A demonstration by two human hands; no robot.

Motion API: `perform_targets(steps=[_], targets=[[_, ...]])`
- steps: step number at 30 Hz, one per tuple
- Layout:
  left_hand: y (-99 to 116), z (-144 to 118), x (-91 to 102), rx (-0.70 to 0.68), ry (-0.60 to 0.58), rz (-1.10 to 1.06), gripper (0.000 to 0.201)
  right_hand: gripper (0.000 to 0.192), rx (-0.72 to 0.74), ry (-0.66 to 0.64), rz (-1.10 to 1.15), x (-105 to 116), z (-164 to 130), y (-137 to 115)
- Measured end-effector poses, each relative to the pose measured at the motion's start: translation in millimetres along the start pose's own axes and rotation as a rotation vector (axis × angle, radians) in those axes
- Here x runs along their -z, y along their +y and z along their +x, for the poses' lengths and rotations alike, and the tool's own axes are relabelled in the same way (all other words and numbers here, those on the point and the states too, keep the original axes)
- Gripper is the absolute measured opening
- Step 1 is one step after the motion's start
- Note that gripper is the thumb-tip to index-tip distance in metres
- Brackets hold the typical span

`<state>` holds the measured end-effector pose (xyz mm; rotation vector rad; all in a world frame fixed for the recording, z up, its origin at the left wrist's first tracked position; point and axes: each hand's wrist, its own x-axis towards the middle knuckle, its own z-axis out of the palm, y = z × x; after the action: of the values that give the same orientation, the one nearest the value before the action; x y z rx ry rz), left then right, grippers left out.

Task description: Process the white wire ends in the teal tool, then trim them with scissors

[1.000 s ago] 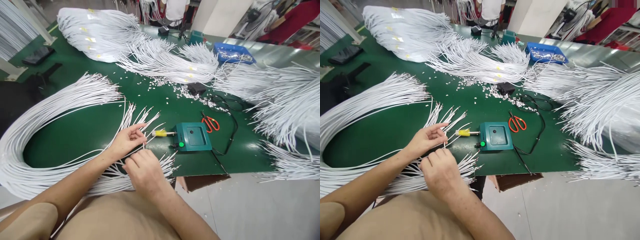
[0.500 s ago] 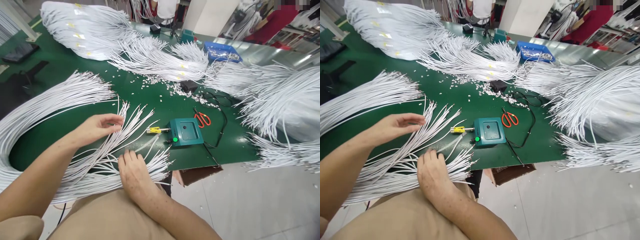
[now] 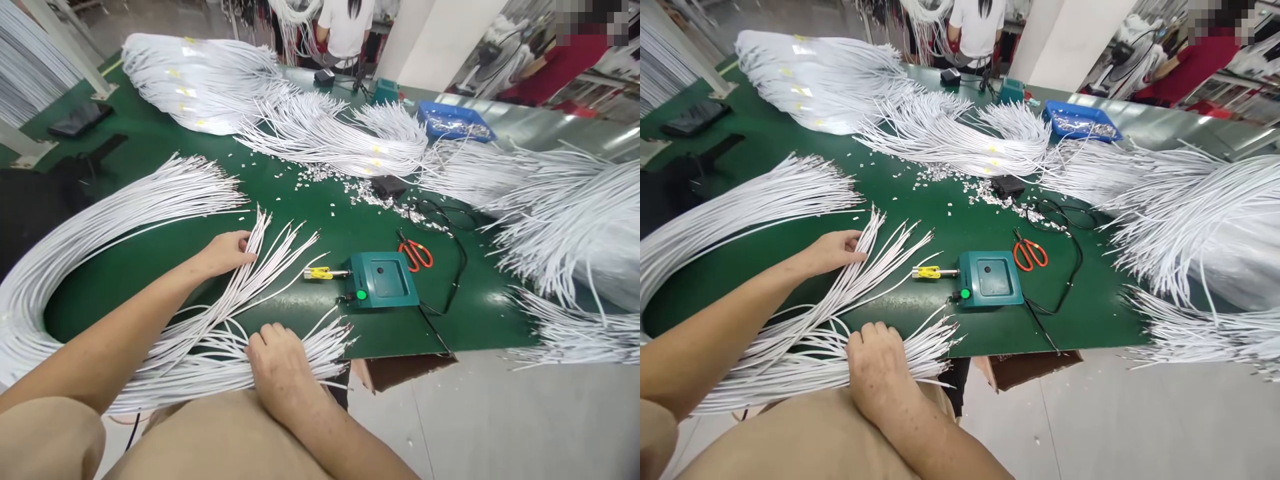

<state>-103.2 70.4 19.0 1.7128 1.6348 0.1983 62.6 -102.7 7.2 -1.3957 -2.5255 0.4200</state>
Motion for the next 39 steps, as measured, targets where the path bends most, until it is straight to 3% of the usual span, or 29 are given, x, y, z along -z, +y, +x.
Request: perform_targets(steps=[4,7,9,12,14,17,20,24,27,29,33,36,39], targets=[[-4,-6,11.2,0.036,-0.130,-0.566,0.031,0.014,-0.013,0.006,0.020,-5,2,2],[-4,-8,13.9,0.031,-0.111,-0.753,0.038,0.014,-0.017,-0.005,0.036,-6,4,2],[-2,-5,11.1,0.035,0.062,-0.659,0.047,0.013,-0.022,-0.012,0.039,-6,5,2],[7,2,3.1,-0.048,0.441,-0.203,0.065,0.013,-0.027,-0.017,0.036,-6,6,2],[18,5,-3.4,-0.180,0.532,0.087,0.067,0.012,-0.032,-0.019,0.034,-6,7,2],[39,9,-15.0,-0.335,0.401,0.293,0.038,0.011,-0.038,-0.022,0.033,-8,6,2],[55,17,-27.9,-0.319,0.238,0.410,0.031,0.011,-0.040,-0.023,0.035,-8,6,1],[63,33,-35.7,-0.283,0.194,0.445,0.025,0.011,-0.043,-0.030,0.047,-7,5,0],[64,34,-27.9,-0.288,0.185,0.422,0.025,0.010,-0.049,-0.031,0.066,-6,3,-1],[64,25,-19.3,-0.300,0.161,0.267,0.023,0.012,-0.051,-0.040,0.096,-3,4,1],[63,-14,-11.0,-0.234,-0.011,-0.426,0.022,0.021,-0.112,-0.016,0.332,17,11,14],[60,-43,-17.8,-0.209,-0.126,-0.731,0.021,0.027,-0.284,0.198,0.598,42,21,31],[57,-60,-30.2,-0.190,-0.157,-0.865,0.019,0.019,-0.447,0.404,0.870,62,33,47]])
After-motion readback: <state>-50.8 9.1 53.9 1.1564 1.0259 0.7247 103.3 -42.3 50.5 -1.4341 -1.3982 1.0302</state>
